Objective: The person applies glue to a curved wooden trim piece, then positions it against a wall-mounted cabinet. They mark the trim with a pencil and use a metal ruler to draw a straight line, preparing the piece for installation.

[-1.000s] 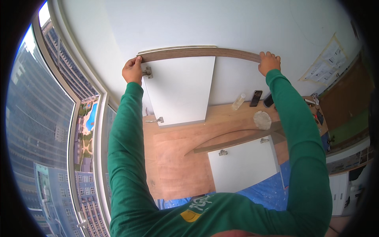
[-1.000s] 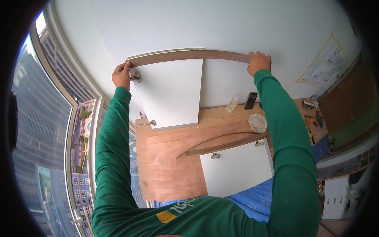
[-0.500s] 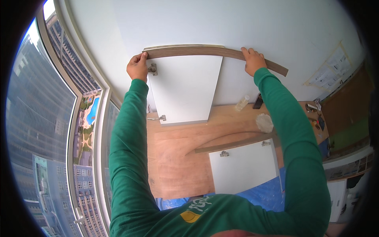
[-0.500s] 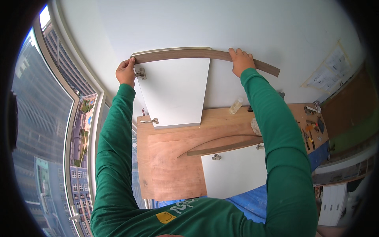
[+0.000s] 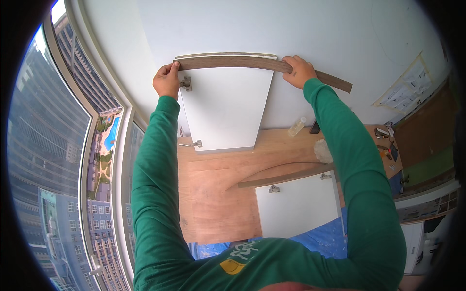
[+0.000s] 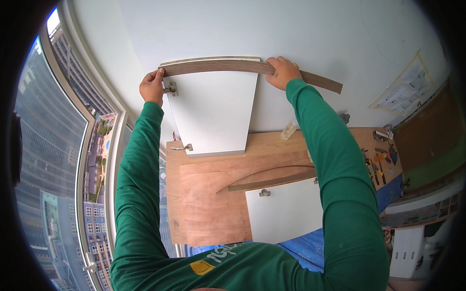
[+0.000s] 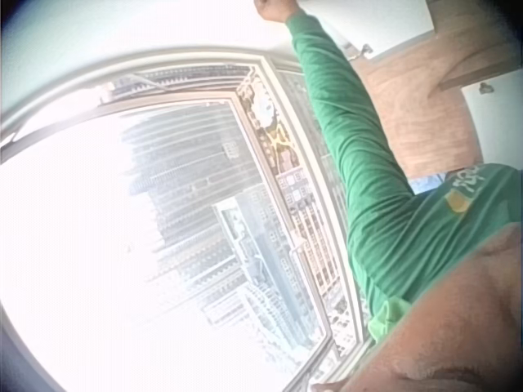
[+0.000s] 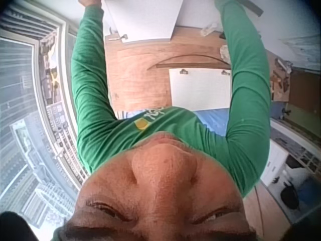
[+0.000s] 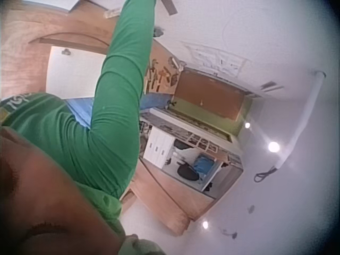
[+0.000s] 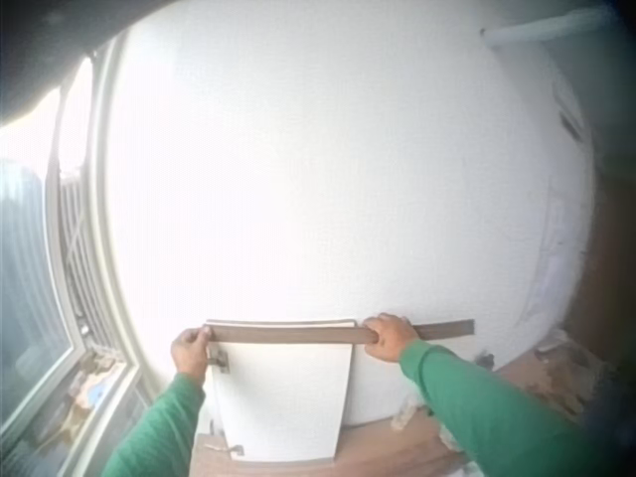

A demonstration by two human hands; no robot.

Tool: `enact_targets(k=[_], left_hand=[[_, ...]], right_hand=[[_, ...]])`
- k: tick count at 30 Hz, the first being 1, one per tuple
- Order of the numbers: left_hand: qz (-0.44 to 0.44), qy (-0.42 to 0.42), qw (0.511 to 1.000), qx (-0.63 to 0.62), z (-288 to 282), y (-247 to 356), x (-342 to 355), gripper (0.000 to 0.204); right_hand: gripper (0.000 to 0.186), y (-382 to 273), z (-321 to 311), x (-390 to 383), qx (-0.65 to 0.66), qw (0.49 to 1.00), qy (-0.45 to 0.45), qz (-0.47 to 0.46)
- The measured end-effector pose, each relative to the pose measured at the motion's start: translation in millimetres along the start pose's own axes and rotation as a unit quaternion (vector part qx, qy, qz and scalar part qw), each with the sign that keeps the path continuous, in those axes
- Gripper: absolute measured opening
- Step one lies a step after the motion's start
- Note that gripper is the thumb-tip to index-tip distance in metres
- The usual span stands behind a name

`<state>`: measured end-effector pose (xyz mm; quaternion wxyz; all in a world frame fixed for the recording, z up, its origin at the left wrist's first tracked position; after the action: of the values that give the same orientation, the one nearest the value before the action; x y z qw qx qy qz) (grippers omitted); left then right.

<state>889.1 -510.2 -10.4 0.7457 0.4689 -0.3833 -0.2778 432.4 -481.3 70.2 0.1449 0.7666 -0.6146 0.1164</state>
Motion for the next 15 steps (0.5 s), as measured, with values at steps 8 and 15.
enact_targets(k=[8,15], left_hand=[[-0.001,-0.005,1.0,-0.004,7,2,-2,0.026],[-0.003,-0.004,1.0,-0.006,3,-2,1,0.026]], right_hand=[[0.041,19,14,11,0.036,0.998,-0.043,0.021],[0.03,26,17,23,0.14,0.983,-0.08,0.091]])
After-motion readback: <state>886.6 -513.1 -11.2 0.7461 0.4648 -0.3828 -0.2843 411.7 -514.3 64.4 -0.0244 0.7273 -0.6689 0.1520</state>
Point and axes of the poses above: each hand's wrist, its own x-axis towards the middle knuckle, its own z-axis out of the palm, y = z × x, the point moved 8 cm from there along x, towards the middle knuckle, and after that the axes turned 10 degrees about -x, right-handed, at the moved point
